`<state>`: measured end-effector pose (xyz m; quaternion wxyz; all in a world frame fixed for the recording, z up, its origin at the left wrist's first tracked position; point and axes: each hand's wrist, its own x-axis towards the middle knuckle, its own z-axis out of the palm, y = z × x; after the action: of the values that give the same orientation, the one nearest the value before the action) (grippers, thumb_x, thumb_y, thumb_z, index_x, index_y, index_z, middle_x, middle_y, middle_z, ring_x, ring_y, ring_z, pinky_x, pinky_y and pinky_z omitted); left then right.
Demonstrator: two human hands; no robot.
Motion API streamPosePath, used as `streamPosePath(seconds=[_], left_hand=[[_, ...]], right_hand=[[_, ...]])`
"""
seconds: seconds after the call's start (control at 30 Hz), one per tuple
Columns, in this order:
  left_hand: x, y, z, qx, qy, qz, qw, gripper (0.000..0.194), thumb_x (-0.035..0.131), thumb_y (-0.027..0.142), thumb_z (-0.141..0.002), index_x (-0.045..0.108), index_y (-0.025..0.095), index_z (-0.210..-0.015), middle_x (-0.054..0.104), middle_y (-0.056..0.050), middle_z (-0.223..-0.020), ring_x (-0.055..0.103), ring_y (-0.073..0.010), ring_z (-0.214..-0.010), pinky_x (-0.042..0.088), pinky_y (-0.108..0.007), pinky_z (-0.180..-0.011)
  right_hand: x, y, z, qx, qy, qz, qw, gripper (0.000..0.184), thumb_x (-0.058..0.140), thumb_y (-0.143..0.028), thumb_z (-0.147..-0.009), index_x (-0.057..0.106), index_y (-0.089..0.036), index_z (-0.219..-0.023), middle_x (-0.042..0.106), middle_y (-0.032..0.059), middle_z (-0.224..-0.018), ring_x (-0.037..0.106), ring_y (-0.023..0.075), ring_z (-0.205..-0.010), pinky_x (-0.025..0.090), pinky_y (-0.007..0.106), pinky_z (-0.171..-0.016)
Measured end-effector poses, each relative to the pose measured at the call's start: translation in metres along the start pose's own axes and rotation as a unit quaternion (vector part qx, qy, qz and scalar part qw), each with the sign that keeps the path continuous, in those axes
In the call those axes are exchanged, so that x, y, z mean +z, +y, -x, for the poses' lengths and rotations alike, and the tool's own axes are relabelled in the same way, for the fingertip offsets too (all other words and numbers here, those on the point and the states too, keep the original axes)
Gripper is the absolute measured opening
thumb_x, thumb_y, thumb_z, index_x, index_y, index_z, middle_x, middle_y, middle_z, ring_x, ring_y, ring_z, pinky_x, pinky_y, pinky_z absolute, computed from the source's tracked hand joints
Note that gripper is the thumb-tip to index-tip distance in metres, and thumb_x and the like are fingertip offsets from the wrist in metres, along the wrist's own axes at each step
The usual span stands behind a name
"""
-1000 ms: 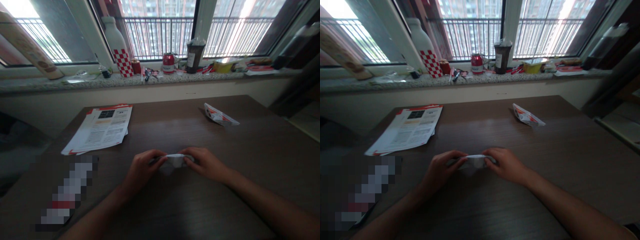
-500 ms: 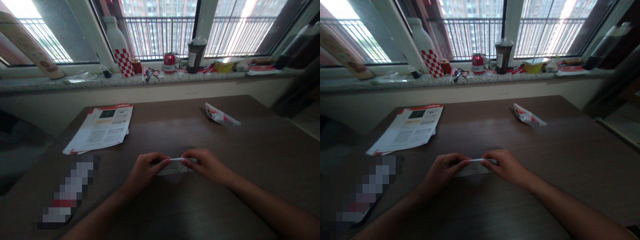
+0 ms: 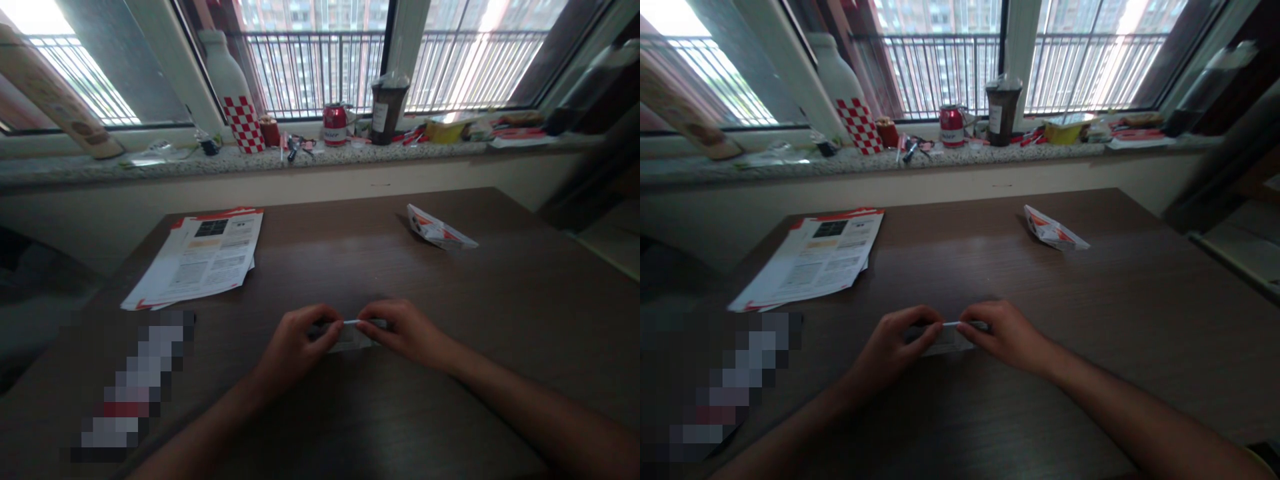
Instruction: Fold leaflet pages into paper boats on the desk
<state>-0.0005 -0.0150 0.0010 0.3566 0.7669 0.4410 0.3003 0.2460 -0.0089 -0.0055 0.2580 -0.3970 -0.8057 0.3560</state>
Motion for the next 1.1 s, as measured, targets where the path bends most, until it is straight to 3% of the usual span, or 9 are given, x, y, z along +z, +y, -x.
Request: streamPosePath(seconds=[0.3, 0.57, 0.87, 1.1], left_hand=[[0.0042, 0.0013, -0.0005, 0.005, -0.024, 0.015, 1.0, 0.015, 0.065, 0.027, -0.1, 0.074, 0.02, -0.091, 0.076, 0.0, -0.085, 0.069, -0.0159, -0.077, 0.049, -0.026, -0.071], [-0.0001, -0.0005, -0.0007, -0.004, -0.011, -0.003, 1.0, 0.019, 0.063, 0.03, -0.101, 0.069, 0.018, -0.087, 0.073, 0.0, -0.081, 0.065, -0.0149, -0.071, 0.046, -0.025, -0.066], [0.0061, -0.0007, -0.0021, 0.042, -0.018, -0.003, 0.999, 0.009, 0.065, 0.024, -0.098, 0.07, 0.019, -0.093, 0.074, -0.002, -0.088, 0.069, -0.0167, -0.079, 0.052, -0.027, -0.074], [0.0017, -0.0038, -0.0031, 0.042, -0.003, -0.018, 0.999, 0.008, 0.064, 0.021, -0.098, 0.07, 0.019, -0.092, 0.074, -0.001, -0.088, 0.068, -0.0158, -0.079, 0.051, -0.027, -0.073]], right_hand=[[0.0036, 0.0005, 0.0004, -0.009, -0.008, -0.003, 1.0, 0.025, 0.061, -0.038, -0.103, 0.075, -0.019, -0.095, 0.072, 0.0013, -0.082, 0.063, 0.0143, -0.072, 0.044, 0.026, -0.068], [-0.0015, 0.0039, -0.0009, 0.019, -0.021, -0.05, 0.998, 0.032, 0.059, -0.046, -0.104, 0.078, -0.021, -0.102, 0.077, 0.0015, -0.087, 0.068, 0.0151, -0.077, 0.046, 0.025, -0.069], [0.005, 0.0041, -0.0004, 0.008, -0.019, -0.023, 1.0, 0.033, 0.059, -0.045, -0.104, 0.08, -0.02, -0.101, 0.078, 0.0018, -0.081, 0.068, 0.0147, -0.07, 0.045, 0.025, -0.067], [0.0009, 0.0066, -0.0014, 0.032, -0.027, -0.063, 0.997, 0.031, 0.061, -0.048, -0.103, 0.08, -0.023, -0.105, 0.08, 0.0007, -0.091, 0.071, 0.0157, -0.08, 0.049, 0.025, -0.072]])
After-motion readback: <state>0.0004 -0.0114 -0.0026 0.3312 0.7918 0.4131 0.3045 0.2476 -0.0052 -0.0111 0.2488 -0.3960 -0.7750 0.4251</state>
